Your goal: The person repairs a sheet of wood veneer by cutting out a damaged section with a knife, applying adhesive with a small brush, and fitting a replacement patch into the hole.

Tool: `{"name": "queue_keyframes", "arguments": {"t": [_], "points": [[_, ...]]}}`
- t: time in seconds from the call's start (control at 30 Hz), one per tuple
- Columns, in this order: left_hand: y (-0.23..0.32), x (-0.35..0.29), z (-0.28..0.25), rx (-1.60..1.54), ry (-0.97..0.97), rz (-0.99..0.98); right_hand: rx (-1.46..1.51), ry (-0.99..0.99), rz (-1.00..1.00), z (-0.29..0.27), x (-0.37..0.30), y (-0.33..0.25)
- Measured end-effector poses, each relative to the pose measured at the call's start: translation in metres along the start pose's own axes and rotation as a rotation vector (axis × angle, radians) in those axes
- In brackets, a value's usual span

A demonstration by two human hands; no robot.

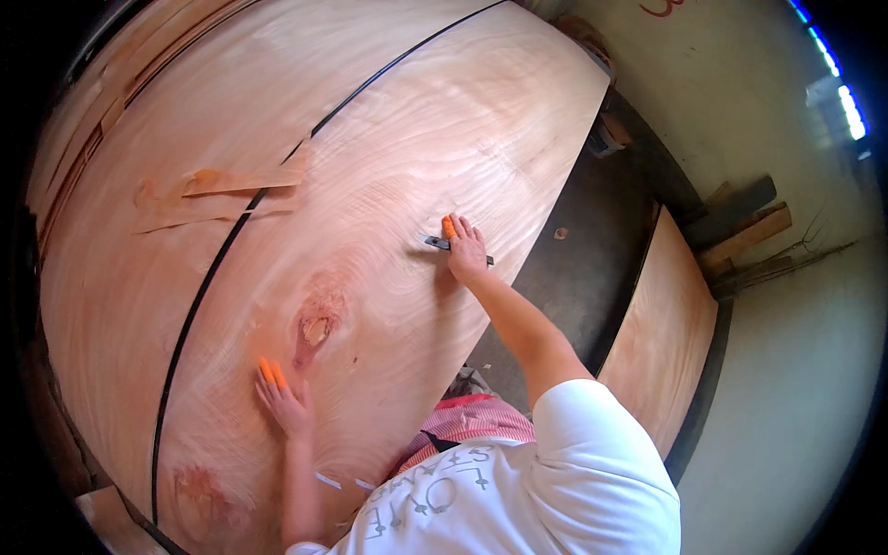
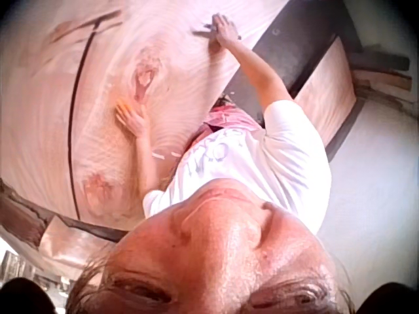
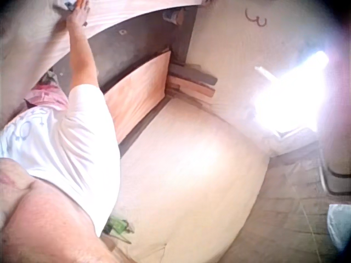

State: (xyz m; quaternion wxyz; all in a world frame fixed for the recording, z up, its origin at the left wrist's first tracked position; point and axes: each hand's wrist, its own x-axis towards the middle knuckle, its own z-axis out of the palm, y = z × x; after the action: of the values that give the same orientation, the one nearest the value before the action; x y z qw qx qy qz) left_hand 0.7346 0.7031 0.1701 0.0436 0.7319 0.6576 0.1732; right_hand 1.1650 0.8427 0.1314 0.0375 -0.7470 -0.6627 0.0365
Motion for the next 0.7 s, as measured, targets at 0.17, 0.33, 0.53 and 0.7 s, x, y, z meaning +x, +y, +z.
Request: {"name": "queue_keyframes", "arguments": {"t": [0.17,0.33,0.53,0.7], "points": [[0.031,-0.061,0.021,0.193,-0.136,-0.231,-0.027,0.011,-0.005,-0.001,-0.011,0.026],[0.019,-0.079,0.028,0.330,-0.120,-0.253,0.029,0.028,-0.106,0.000,0.003,0.018],[0.047,-0.083,0.010,0.312,-0.271,-0.373,0.184,-0.125,-0.078,-0.013,-0.005,0.023],[0.065,-0.090,0.030,0.244,-0.247,-0.285,-0.149,-0.145,-0.047,-0.004,-0.019,0.076]]}}
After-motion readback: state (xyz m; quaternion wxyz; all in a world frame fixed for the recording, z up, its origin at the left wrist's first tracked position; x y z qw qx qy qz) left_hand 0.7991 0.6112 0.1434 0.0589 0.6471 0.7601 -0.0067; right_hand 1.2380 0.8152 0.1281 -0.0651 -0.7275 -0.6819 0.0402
